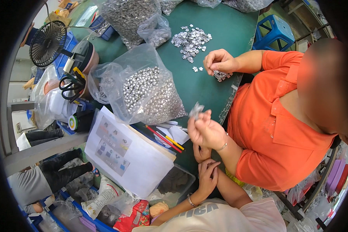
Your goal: The person sorts through a large pile of silver cross-shaped decorative parts on a green workbench by hand, picking up individual pieces to inspect them and placing selected ones into a white bag.
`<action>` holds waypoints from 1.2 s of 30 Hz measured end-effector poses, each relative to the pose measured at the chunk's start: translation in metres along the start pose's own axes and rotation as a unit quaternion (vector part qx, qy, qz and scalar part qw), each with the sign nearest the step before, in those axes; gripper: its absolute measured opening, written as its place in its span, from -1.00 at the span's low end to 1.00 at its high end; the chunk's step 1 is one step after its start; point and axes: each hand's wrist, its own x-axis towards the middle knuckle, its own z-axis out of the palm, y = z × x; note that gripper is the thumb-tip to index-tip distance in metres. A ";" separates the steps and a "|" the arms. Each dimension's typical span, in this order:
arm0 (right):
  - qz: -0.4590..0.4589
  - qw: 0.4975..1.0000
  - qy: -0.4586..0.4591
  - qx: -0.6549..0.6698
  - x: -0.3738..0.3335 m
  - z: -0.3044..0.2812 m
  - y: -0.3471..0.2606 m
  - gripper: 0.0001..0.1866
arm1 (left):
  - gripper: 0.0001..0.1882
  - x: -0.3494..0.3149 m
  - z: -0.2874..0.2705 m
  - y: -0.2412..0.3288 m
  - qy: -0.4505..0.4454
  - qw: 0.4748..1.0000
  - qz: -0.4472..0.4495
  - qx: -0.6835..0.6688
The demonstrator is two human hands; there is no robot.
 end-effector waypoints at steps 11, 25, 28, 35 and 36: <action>0.182 0.977 0.111 -0.010 -0.018 0.005 0.032 -0.98 | -0.74 -0.018 -0.039 0.029 0.247 0.922 0.105 -0.279; -0.472 0.135 0.178 -0.853 -0.067 -0.098 0.089 -0.79 | -0.86 -0.008 -0.136 0.097 0.167 0.968 0.174 -0.066; -0.388 0.383 0.176 -0.819 -0.102 -0.075 0.161 -0.83 | -0.86 -0.027 -0.142 0.110 0.090 0.971 0.196 -0.103; -0.465 0.554 0.030 -0.690 -0.145 -0.048 0.216 -0.78 | -0.85 -0.053 -0.121 0.143 -0.023 0.957 0.284 -0.060; -0.462 0.555 0.045 -0.690 -0.150 -0.049 0.215 -0.80 | -0.85 -0.058 -0.119 0.146 -0.027 0.954 0.295 -0.050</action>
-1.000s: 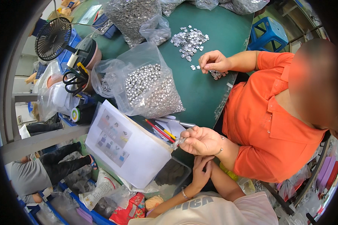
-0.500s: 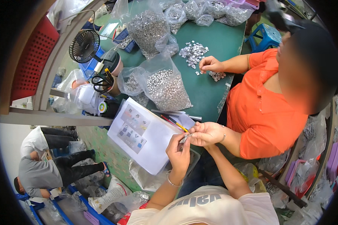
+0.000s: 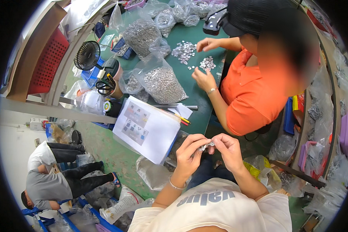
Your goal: The person sorts through a large pile of silver cross-shaped decorative parts on a green workbench by hand, picking up individual pieces to inspect them and placing selected ones into a white bag.
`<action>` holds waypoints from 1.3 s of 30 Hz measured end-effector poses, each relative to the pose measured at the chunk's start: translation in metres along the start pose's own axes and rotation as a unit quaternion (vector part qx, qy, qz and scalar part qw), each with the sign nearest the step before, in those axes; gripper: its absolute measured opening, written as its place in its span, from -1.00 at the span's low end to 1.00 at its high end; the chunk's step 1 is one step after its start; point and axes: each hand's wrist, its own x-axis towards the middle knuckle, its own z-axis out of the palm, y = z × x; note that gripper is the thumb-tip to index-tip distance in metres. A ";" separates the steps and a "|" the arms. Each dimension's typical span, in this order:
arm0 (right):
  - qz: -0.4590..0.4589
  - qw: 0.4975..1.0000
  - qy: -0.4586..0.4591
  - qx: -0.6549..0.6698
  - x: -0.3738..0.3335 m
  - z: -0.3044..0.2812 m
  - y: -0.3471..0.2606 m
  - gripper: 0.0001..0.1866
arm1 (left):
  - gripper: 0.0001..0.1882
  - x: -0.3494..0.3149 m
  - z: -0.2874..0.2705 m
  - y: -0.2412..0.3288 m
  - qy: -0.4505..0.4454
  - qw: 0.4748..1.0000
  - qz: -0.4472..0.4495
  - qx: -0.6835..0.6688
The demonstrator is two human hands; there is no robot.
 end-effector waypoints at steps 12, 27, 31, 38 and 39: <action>-0.027 0.994 0.094 -0.053 -0.033 -0.012 0.001 -0.88 | -0.57 -0.048 0.029 0.003 0.047 0.889 -0.236 -0.390; 0.039 0.989 0.137 -0.025 0.028 0.009 0.042 -0.86 | -0.75 -0.011 0.008 -0.073 0.122 0.800 -0.345 -0.475; 0.050 0.987 0.147 -0.034 0.045 0.016 0.047 -0.85 | -0.75 -0.002 0.001 -0.091 0.124 0.777 -0.364 -0.499; 0.065 0.983 0.168 -0.034 0.062 0.020 0.056 -0.83 | -0.75 0.011 -0.005 -0.105 0.122 0.767 -0.376 -0.506; 0.065 0.983 0.169 -0.033 0.064 0.020 0.057 -0.83 | -0.75 0.012 -0.006 -0.107 0.123 0.766 -0.378 -0.505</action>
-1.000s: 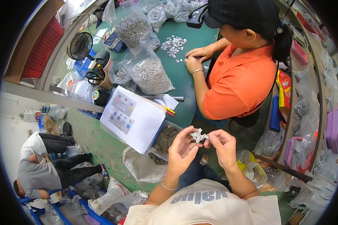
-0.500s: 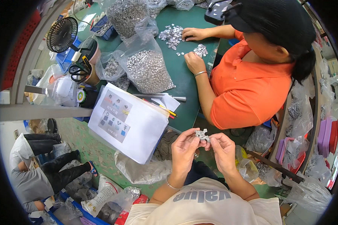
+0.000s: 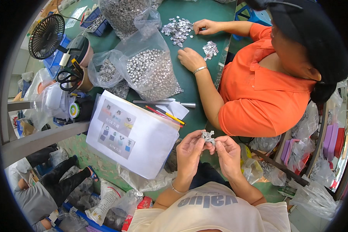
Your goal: The person sorts through a large pile of silver cross-shaped decorative parts on a green workbench by hand, picking up individual pieces to inspect them and placing selected ones into a white bag.
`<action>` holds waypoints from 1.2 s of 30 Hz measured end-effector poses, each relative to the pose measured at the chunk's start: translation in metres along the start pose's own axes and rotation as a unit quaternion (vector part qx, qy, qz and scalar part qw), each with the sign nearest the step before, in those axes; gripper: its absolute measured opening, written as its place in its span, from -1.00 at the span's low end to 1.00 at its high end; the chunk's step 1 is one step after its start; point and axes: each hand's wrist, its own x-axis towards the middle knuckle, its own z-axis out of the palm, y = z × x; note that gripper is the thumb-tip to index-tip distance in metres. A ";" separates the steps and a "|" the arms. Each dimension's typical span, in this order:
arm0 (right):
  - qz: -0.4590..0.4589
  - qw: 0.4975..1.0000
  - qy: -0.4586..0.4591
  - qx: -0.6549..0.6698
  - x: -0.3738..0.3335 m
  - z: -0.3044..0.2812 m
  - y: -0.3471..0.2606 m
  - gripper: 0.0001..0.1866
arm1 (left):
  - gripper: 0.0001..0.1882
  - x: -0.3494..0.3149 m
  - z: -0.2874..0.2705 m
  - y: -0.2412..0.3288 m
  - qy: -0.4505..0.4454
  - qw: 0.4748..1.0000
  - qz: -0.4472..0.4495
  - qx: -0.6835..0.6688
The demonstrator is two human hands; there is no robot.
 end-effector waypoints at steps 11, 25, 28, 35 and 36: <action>-0.046 0.998 0.040 -0.004 -0.028 -0.010 -0.020 -0.87 | -0.74 -0.013 0.025 0.007 -0.071 0.995 -0.026 0.061; -0.299 0.909 0.281 0.079 -0.283 -0.123 -0.038 -0.89 | -0.75 -0.185 0.140 -0.093 -0.434 0.862 -0.196 0.174; -0.338 0.866 0.353 0.105 -0.373 -0.154 -0.016 -0.90 | -0.75 -0.260 0.153 -0.142 -0.506 0.800 -0.268 0.177; -0.398 0.738 0.533 0.113 -0.578 -0.205 0.047 -0.93 | -0.74 -0.451 0.155 -0.256 -0.588 0.646 -0.454 0.175; -0.401 0.716 0.562 0.101 -0.602 -0.211 0.056 -0.93 | -0.74 -0.476 0.155 -0.270 -0.594 0.624 -0.476 0.176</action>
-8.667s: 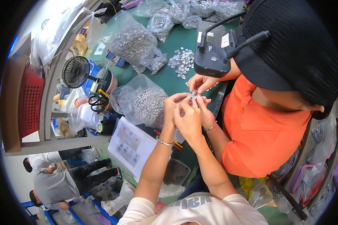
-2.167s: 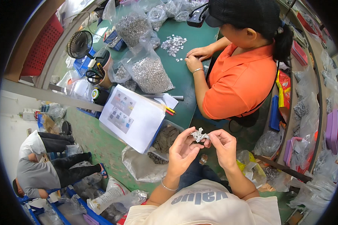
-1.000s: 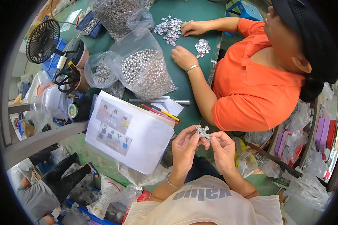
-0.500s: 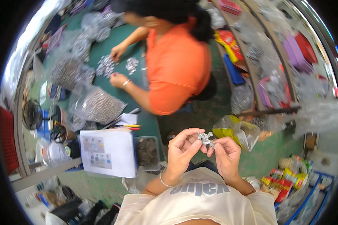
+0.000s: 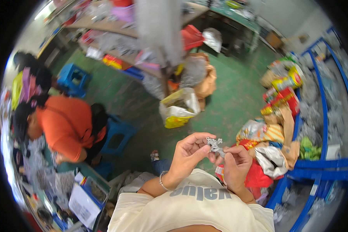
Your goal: The person sorts through a large pile of silver cross-shaped decorative parts on a green workbench by hand, picking up individual pieces to inspect them and placing selected ones into a white bag.
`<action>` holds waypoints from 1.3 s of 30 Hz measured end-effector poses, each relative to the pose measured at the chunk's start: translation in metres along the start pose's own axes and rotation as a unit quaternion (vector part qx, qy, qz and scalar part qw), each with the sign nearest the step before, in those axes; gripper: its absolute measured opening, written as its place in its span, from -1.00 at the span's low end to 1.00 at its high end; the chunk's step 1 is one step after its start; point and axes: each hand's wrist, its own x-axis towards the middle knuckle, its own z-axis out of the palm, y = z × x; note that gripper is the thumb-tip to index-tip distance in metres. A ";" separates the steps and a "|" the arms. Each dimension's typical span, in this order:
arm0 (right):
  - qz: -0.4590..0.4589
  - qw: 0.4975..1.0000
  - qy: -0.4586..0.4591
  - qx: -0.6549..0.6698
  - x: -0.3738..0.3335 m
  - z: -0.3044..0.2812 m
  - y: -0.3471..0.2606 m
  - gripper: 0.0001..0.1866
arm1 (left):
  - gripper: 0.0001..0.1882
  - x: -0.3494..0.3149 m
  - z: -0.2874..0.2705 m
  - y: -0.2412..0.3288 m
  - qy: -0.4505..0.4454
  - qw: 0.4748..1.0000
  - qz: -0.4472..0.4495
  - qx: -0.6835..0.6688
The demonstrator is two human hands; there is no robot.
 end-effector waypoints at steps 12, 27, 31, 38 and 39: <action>-0.112 0.975 0.191 0.026 0.084 -0.201 -0.048 -0.92 | -0.71 0.191 0.121 -0.131 -0.163 0.978 -0.127 0.032; -0.053 0.988 0.137 0.051 0.389 -0.388 -0.092 -0.81 | -0.73 0.539 0.190 -0.193 -0.165 0.975 -0.146 0.041; -0.007 0.996 0.086 0.021 0.467 -0.447 -0.097 -0.81 | -0.79 0.623 0.206 -0.214 -0.109 0.980 -0.164 0.042; 0.061 0.998 0.016 -0.013 0.622 -0.554 -0.112 -0.87 | -0.85 0.772 0.235 -0.261 -0.047 0.984 -0.140 0.101; 0.088 0.996 0.004 0.021 0.644 -0.566 -0.114 -0.87 | -0.85 0.791 0.239 -0.265 -0.035 0.985 -0.138 0.098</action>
